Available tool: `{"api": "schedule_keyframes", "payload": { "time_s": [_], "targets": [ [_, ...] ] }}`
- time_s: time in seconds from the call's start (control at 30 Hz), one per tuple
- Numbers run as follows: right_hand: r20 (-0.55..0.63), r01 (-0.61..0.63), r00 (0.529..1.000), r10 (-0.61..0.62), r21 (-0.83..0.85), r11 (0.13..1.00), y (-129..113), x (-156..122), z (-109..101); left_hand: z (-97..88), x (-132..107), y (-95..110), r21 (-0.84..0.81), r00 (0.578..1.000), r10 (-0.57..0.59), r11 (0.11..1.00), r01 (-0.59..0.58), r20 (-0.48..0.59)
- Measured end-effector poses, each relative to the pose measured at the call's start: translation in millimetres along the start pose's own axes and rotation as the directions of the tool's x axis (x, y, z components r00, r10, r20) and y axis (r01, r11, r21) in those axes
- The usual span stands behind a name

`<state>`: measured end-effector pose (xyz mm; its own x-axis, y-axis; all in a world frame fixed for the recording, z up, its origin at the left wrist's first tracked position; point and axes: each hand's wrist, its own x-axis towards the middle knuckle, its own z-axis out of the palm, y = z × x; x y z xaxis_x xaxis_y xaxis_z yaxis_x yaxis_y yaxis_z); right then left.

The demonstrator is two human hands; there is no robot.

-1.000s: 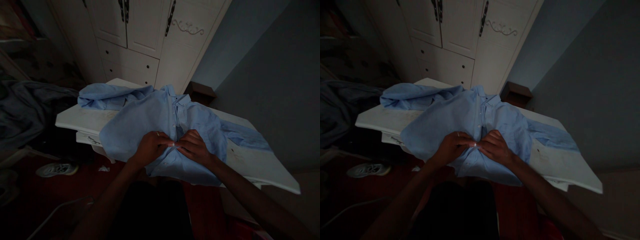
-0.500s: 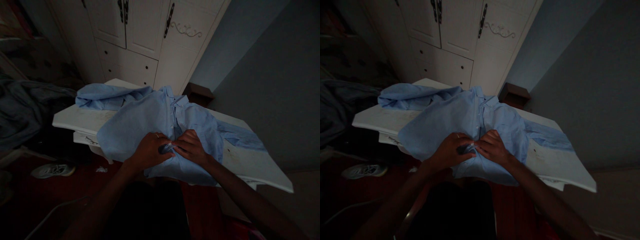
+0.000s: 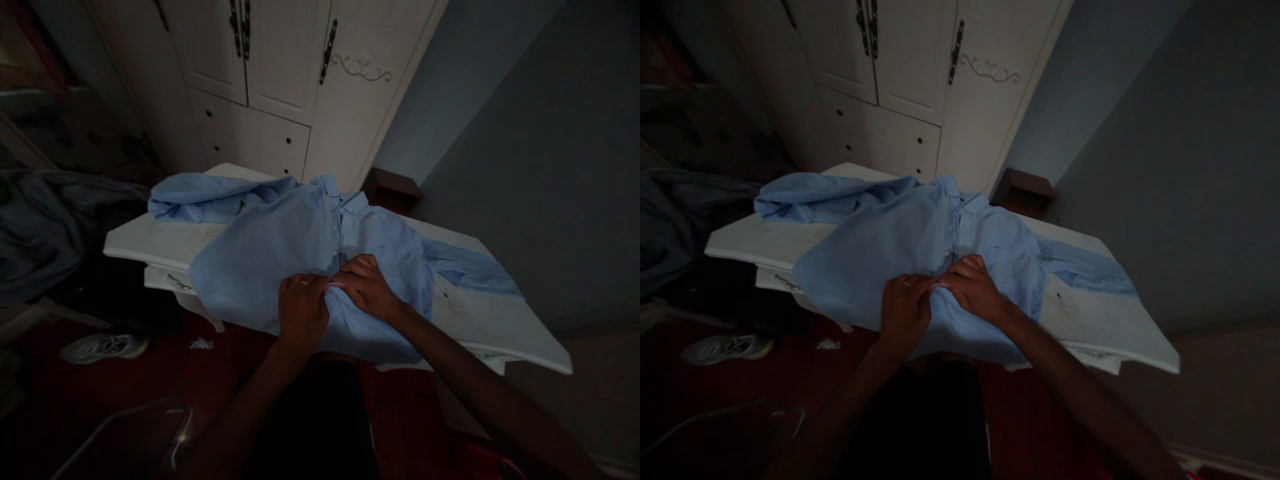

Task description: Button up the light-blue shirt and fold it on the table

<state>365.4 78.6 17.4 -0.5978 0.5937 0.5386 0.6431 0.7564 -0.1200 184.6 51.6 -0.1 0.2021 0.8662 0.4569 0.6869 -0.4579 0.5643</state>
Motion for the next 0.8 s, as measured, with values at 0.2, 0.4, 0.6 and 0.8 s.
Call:
{"api": "schedule_keyframes", "payload": {
  "time_s": [0.2, 0.4, 0.6, 0.8],
  "targets": [
    [-0.015, -0.008, 1.0, 0.008, 0.009, 1.0, 0, 0, 3, -1.6, 2, 2, -0.012, 0.998, -0.055, 0.998, 0.055, 0.014],
    [-0.035, -0.062, 0.998, 0.061, -0.055, 0.997, -1, -3, 3, -1.2, 3, 6, 0.007, 0.997, -0.079, 0.997, 0.079, -0.014],
    [-0.107, -0.123, 0.989, 0.105, -0.174, 0.977, -4, -6, -3, 3.2, 1, 6, 0.019, 0.994, -0.089, 0.996, 0.09, -0.06],
    [-0.231, -0.247, 0.938, 0.257, 0.07, 0.966, -40, -3, -10, 9.9, -2, 2, -0.059, 0.974, -0.073, 0.996, 0.061, -0.213]
  ]
}}
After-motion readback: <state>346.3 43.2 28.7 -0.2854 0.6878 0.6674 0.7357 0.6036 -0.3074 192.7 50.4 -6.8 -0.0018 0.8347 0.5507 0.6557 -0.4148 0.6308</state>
